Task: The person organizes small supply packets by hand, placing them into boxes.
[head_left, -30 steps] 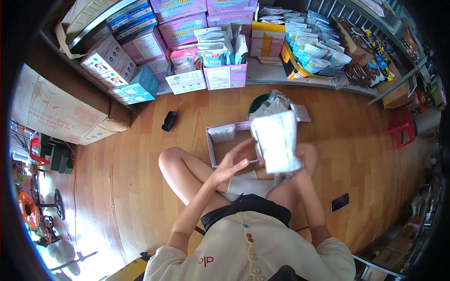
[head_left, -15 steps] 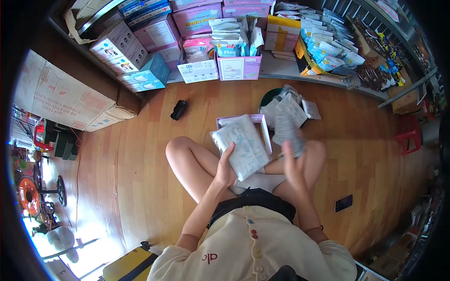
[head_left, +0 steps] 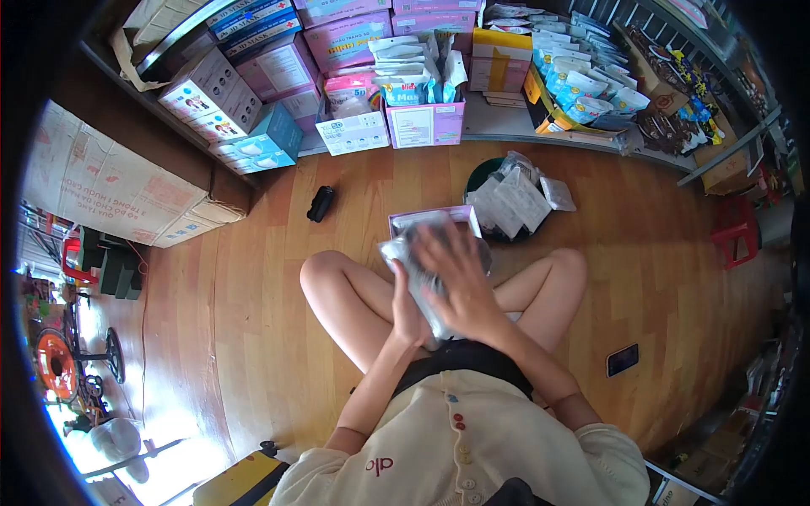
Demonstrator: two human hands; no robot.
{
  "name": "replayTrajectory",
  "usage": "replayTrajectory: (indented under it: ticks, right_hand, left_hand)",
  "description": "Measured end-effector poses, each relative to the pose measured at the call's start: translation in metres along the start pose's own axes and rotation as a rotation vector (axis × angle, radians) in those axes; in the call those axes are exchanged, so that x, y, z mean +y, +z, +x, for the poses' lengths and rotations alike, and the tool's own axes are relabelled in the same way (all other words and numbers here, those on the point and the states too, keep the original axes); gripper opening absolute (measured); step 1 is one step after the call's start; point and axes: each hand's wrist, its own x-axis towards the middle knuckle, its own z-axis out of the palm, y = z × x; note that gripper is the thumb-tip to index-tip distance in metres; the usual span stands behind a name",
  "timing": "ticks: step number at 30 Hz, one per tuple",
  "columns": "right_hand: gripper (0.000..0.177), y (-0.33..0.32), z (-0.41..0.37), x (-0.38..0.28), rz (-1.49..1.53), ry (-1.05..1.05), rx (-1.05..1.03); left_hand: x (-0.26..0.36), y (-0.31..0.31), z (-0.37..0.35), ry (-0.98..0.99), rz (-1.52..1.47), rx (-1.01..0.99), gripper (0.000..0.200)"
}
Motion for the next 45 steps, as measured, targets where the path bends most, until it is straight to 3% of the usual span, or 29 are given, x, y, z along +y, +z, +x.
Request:
replayTrajectory:
  ticks: [1, 3, 5, 7, 8, 10, 11, 13, 14, 17, 18, 20, 21, 23, 25, 27, 28, 29, 31, 33, 34, 35, 37, 41, 42, 44, 45]
  right_hand:
    - [0.06, 0.008, -0.013, -0.009, 0.057, -0.062, -0.095]
    - [0.062, 0.018, -0.039, -0.03, -0.004, -0.143, -0.22]
    - [0.062, 0.022, -0.038, -0.023, -0.025, -0.115, -0.18]
    - [0.062, 0.016, -0.03, -0.017, -0.045, -0.075, -0.139]
    - [0.062, 0.008, -0.016, -0.01, -0.074, -0.04, -0.058]
    - [0.061, -0.004, 0.008, 0.001, -0.099, 0.025, 0.059]
    - [0.061, -0.003, 0.007, 0.0, -0.102, 0.025, 0.06]
    - [0.061, 0.004, 0.001, -0.004, -0.035, -0.017, 0.003]
    - [0.062, 0.009, -0.011, -0.01, 0.025, -0.044, -0.072]
    - [0.062, 0.022, -0.045, -0.025, 0.017, -0.093, -0.211]
    - [0.062, 0.022, -0.043, -0.022, 0.02, -0.09, -0.211]
    - [0.062, 0.017, -0.028, -0.007, 0.007, -0.027, -0.085]
    - [0.061, 0.007, -0.015, -0.001, -0.046, 0.007, -0.033]
    - [0.061, -0.009, 0.009, 0.011, -0.038, 0.074, 0.056]
    - [0.061, -0.008, 0.008, 0.01, -0.027, 0.046, 0.021]
    - [0.061, -0.001, -0.002, -0.001, 0.033, -0.041, -0.053]
    - [0.061, 0.007, -0.017, -0.01, 0.082, -0.051, -0.108]
    - [0.061, 0.016, -0.03, -0.017, 0.13, -0.063, -0.164]
    - [0.061, 0.021, -0.033, -0.021, 0.1, -0.075, -0.205]
    - [0.061, 0.019, -0.022, -0.009, 0.064, -0.013, -0.093]
    - [0.058, 0.011, -0.008, -0.002, -0.005, -0.01, -0.002]
    - [0.058, 0.004, 0.006, 0.006, -0.012, -0.001, 0.006]
    - [0.056, -0.008, 0.026, 0.019, 0.048, 0.034, -0.002]
    - [0.056, 0.005, 0.009, 0.004, -0.023, -0.002, 0.007]
    - [0.058, 0.011, -0.003, -0.001, 0.084, -0.007, -0.024]
    - [0.059, 0.026, -0.027, -0.015, 0.105, -0.032, -0.081]
    - [0.06, 0.03, -0.034, -0.021, 0.118, -0.044, -0.132]
  left_hand:
    - [0.013, -0.002, 0.0, -0.001, -0.025, 0.076, 0.07]
    - [0.032, 0.0, 0.007, -0.021, -0.208, -0.107, 0.072]
    - [0.029, -0.004, 0.005, -0.079, -0.228, -0.157, 0.071]
    - [0.009, -0.012, -0.001, -0.057, 0.001, 0.017, 0.07]
    - [-0.006, -0.009, -0.006, 0.016, 0.096, 0.038, 0.066]
    - [-0.007, 0.018, -0.015, -0.055, 0.073, 0.032, 0.06]
    - [-0.007, 0.025, -0.017, -0.095, 0.015, 0.055, 0.059]
    - [-0.001, 0.013, -0.009, 0.072, 0.082, 0.039, 0.06]
    - [0.008, 0.0, -0.004, 0.044, 0.02, 0.038, 0.064]
    - [0.035, -0.005, 0.005, -0.136, -0.2, -0.228, 0.072]
    - [0.03, -0.003, 0.003, -0.138, -0.2, -0.225, 0.072]
    - [0.007, 0.006, -0.004, -0.108, -0.006, 0.148, 0.059]
    - [0.0, 0.014, -0.008, -0.115, -0.002, 0.142, 0.059]
    - [-0.009, 0.03, -0.016, -0.221, 0.128, 0.095, 0.066]
    - [-0.009, 0.021, -0.013, -0.242, 0.026, 0.031, 0.065]
    - [0.006, 0.006, -0.005, -0.013, 0.103, -0.014, 0.061]
    - [0.019, -0.003, -0.001, 0.011, 0.039, -0.057, 0.063]
    - [0.03, -0.016, 0.006, -0.069, -0.138, -0.281, 0.063]
    - [0.03, -0.013, 0.001, -0.104, -0.131, -0.07, 0.063]
    - [0.007, -0.003, -0.008, -0.026, 0.106, 0.111, 0.066]
    - [-0.005, -0.009, -0.014, 0.006, 0.302, 0.048, 0.064]
    - [-0.01, 0.01, -0.019, -0.168, 0.239, 0.109, 0.066]
    - [-0.018, 0.006, -0.015, -0.335, -0.032, -0.01, 0.067]
    - [0.002, -0.006, -0.005, -0.114, 0.037, -0.062, 0.065]
    - [0.006, -0.011, -0.001, -0.062, 0.055, -0.019, 0.063]
    - [0.013, -0.017, 0.01, 0.104, 0.028, -0.136, 0.06]
    - [0.014, -0.019, 0.01, 0.073, -0.043, -0.133, 0.059]
